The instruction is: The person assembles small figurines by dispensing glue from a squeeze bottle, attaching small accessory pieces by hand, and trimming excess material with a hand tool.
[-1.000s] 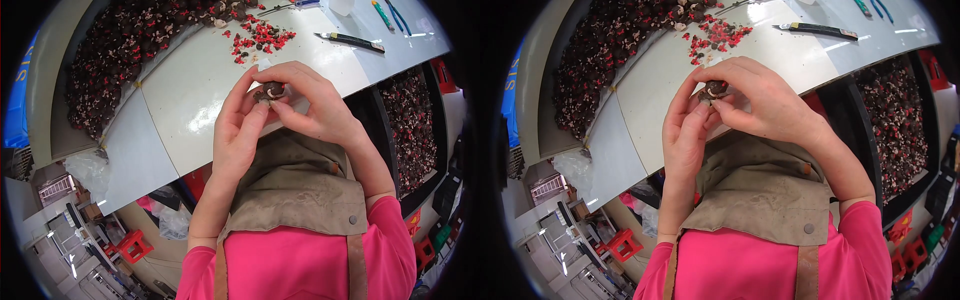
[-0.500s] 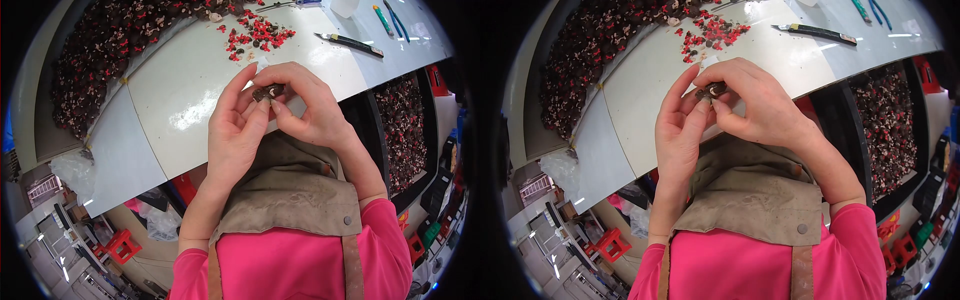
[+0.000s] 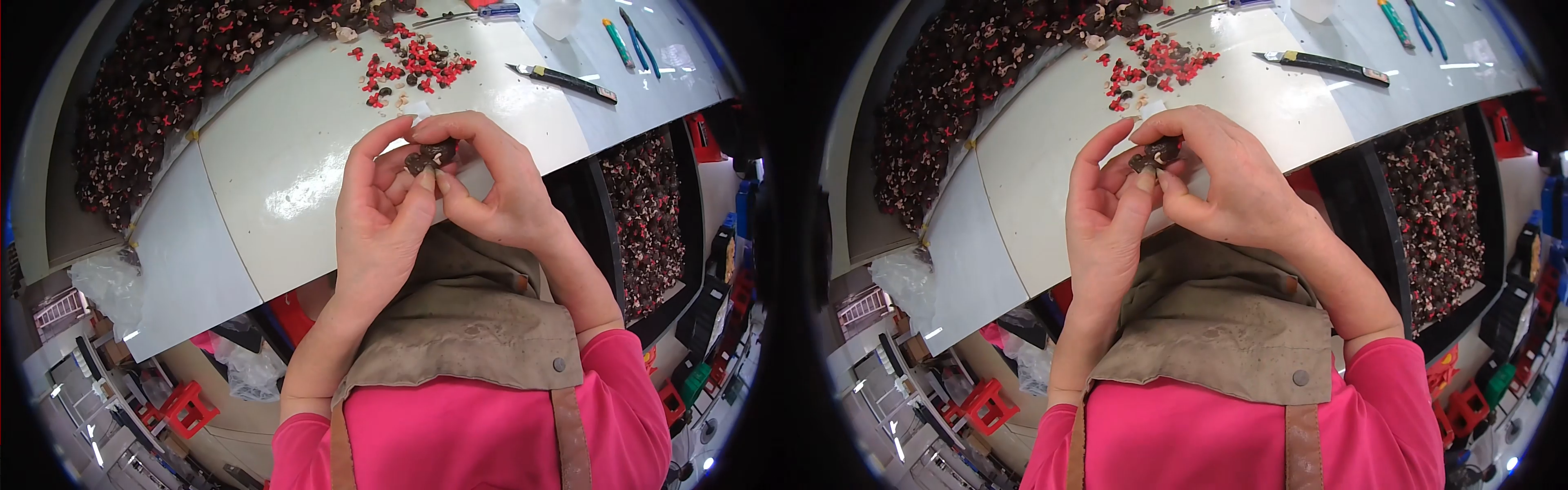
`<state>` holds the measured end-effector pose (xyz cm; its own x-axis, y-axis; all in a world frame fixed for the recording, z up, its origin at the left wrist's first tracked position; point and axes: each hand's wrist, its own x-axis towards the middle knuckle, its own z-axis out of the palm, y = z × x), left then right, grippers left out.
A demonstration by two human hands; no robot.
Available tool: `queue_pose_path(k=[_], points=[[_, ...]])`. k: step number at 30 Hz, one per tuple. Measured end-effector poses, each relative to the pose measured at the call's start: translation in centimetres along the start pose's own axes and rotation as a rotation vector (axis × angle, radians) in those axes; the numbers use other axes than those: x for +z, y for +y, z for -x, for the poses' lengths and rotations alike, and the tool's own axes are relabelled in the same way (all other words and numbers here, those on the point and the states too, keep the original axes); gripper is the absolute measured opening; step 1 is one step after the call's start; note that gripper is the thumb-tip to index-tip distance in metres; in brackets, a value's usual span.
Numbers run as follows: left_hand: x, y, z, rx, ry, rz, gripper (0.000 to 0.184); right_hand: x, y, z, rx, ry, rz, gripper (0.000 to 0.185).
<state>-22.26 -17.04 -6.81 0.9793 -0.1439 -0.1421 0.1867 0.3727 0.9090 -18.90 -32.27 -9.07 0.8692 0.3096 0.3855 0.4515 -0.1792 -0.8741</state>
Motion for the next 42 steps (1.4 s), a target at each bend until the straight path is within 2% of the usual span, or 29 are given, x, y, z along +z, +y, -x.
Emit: queue_pose_path(k=[5,9,15,21,39,42], points=[[0.0,-0.2,-0.1,0.008,-0.009,0.042,0.049,-0.1,-0.1,0.0,-0.004,-0.003,0.018,0.037],[-0.3,-0.4,0.3,0.063,0.028,-0.15,0.054,-0.1,-0.1,0.1,0.034,0.001,0.005,0.037],[0.7,-0.3,0.4,0.044,0.119,-0.223,0.048,-0.7,-1.0,0.0,0.15,-0.069,-0.104,0.039],[0.2,-0.7,0.3,0.109,0.07,-0.224,0.046,-0.6,-1.1,0.1,0.039,-0.037,-0.03,0.04],[0.2,-1.3,0.4,0.188,0.053,-0.219,0.045,-0.6,-1.3,0.3,0.085,-0.052,-0.05,0.04],[0.2,-1.3,0.5,0.193,0.051,-0.218,0.045,-0.4,-1.1,0.2,0.041,-0.039,-0.026,0.04]])
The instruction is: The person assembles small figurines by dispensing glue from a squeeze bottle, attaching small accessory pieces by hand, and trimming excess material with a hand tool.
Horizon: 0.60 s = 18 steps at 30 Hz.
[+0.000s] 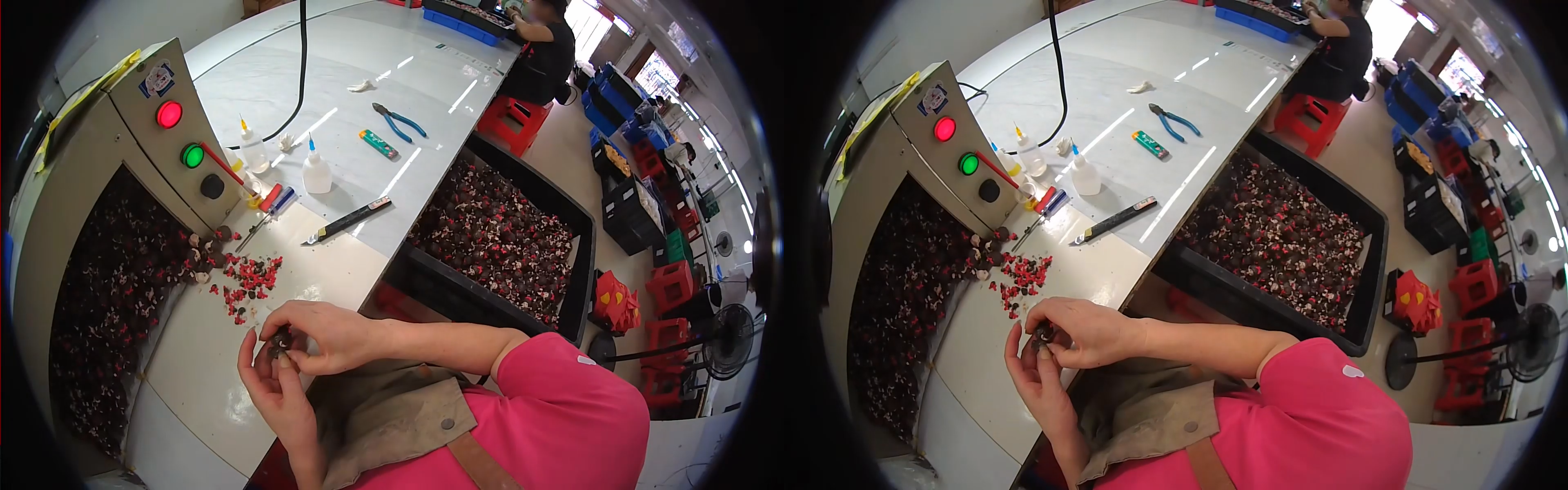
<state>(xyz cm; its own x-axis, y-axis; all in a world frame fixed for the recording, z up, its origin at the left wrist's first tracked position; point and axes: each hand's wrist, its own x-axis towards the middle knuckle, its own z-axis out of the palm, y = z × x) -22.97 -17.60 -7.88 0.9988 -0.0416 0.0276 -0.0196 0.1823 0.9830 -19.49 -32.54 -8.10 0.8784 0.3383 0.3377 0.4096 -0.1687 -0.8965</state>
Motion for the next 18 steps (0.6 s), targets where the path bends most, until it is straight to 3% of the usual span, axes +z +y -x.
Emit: queue_pose_path(k=[18], points=[[-0.06,0.4,0.06,-0.026,-0.011,0.022,0.048,0.07,0.06,-0.13,-0.012,-0.02,0.003,0.039]])
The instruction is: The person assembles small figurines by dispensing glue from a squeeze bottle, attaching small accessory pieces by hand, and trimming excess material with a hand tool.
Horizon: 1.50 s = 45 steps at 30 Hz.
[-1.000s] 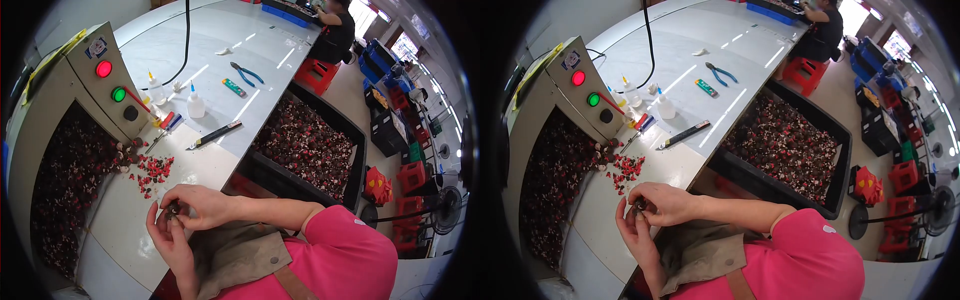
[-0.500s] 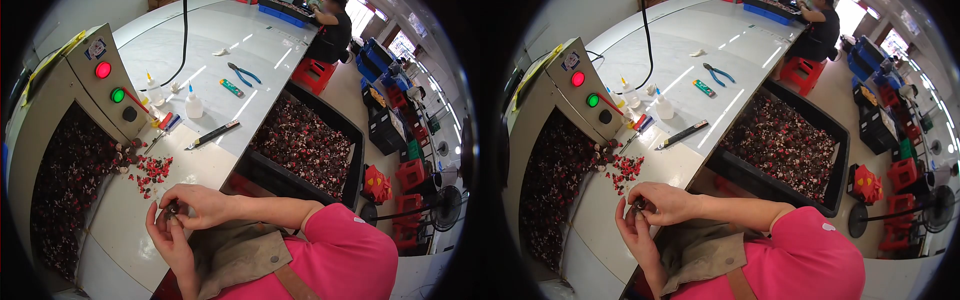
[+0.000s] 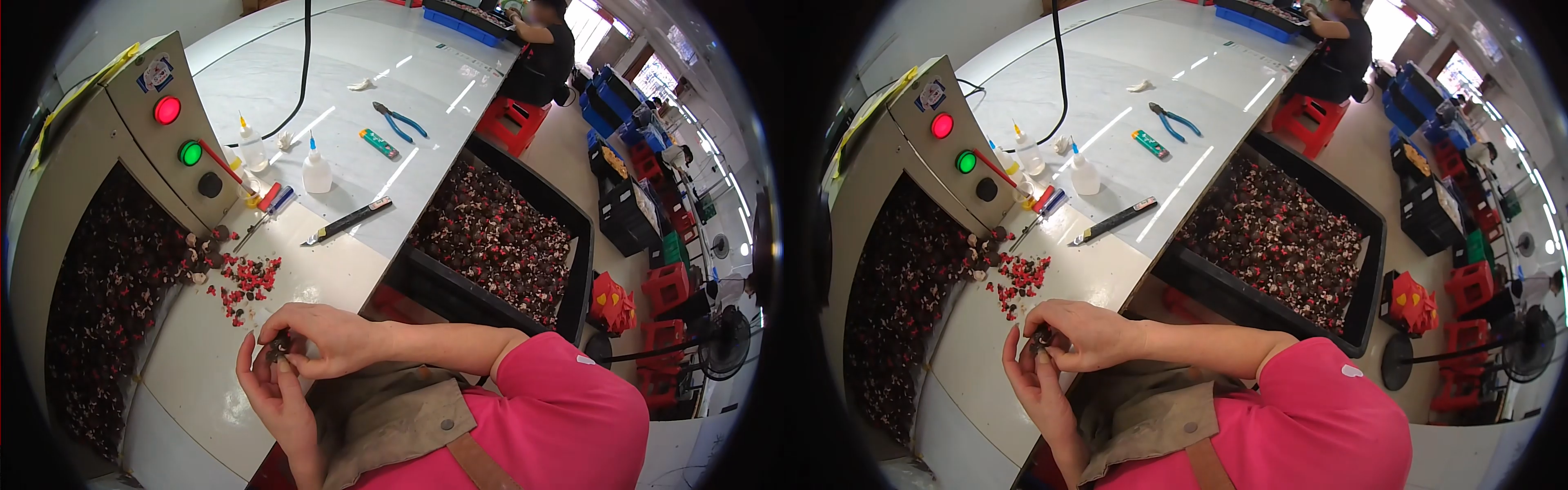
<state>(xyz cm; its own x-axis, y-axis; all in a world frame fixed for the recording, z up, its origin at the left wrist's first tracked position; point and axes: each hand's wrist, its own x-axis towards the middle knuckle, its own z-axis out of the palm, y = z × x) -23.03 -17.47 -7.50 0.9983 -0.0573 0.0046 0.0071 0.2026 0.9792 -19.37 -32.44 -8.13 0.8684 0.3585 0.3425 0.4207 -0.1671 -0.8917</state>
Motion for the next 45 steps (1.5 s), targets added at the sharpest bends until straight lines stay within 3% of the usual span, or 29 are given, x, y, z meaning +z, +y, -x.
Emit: queue_pose_path(k=[19,25,45], points=[[0.0,-0.4,0.0,-0.007,0.028,-0.024,0.049,-0.4,-0.2,0.0,0.124,-0.054,-0.041,0.041],[-0.7,-0.8,0.0,-0.005,-0.025,0.032,0.05,0.6,1.0,0.1,-0.039,0.081,-0.041,0.039],[-0.3,0.0,-0.2,-0.046,-0.055,0.073,0.051,0.6,1.5,0.1,-0.059,0.092,-0.039,0.041]])
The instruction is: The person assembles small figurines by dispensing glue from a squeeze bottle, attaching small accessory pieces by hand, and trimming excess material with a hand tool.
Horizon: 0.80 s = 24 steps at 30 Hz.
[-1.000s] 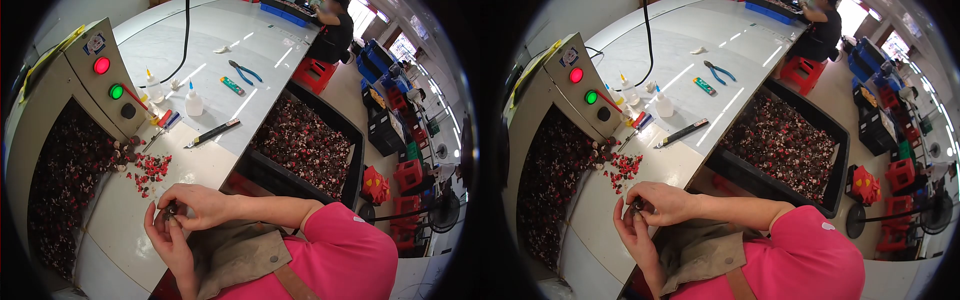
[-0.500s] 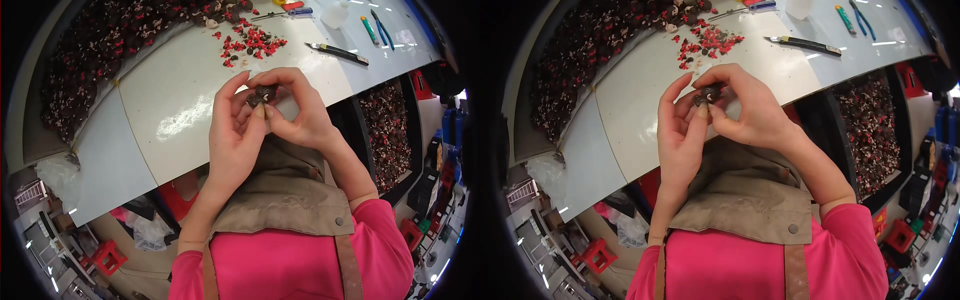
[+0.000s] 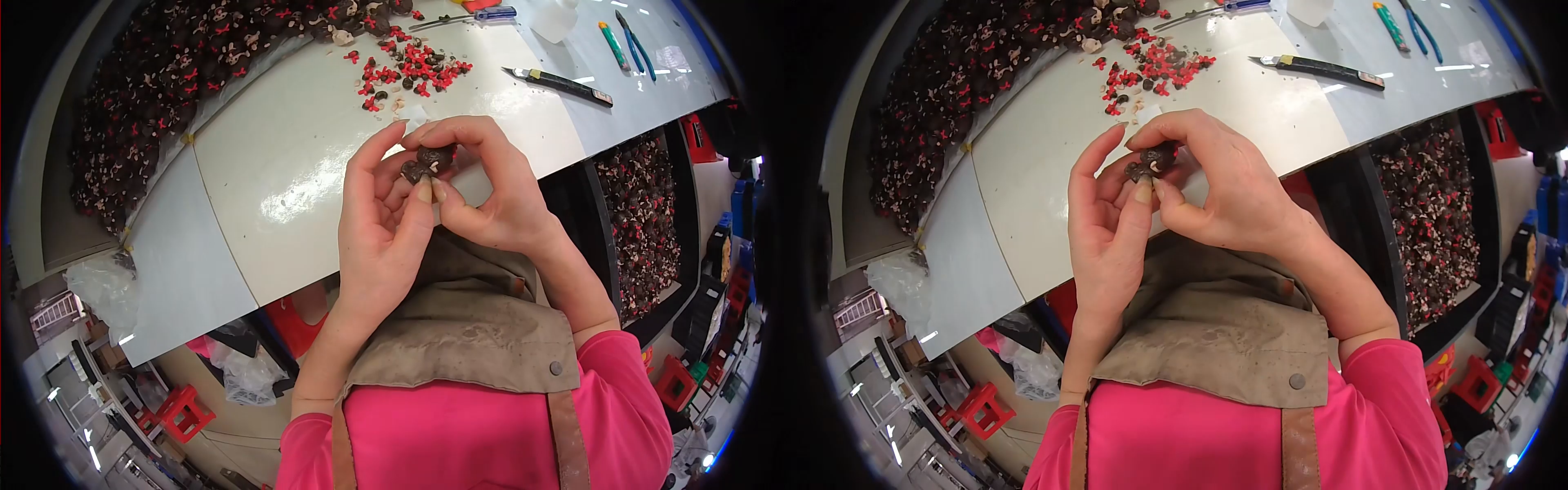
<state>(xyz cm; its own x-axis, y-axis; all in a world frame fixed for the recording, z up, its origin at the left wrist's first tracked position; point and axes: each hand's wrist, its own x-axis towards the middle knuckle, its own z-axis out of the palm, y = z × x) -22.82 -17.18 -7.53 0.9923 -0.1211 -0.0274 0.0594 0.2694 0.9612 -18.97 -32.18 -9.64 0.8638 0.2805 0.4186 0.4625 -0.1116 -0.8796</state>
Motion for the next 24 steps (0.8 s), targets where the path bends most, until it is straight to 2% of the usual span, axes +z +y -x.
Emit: queue_pose_path(k=[24], points=[[-0.23,-0.2,0.09,0.046,-0.007,0.013,0.054,-0.08,-0.44,-0.06,-0.023,-0.029,0.048,0.044]])
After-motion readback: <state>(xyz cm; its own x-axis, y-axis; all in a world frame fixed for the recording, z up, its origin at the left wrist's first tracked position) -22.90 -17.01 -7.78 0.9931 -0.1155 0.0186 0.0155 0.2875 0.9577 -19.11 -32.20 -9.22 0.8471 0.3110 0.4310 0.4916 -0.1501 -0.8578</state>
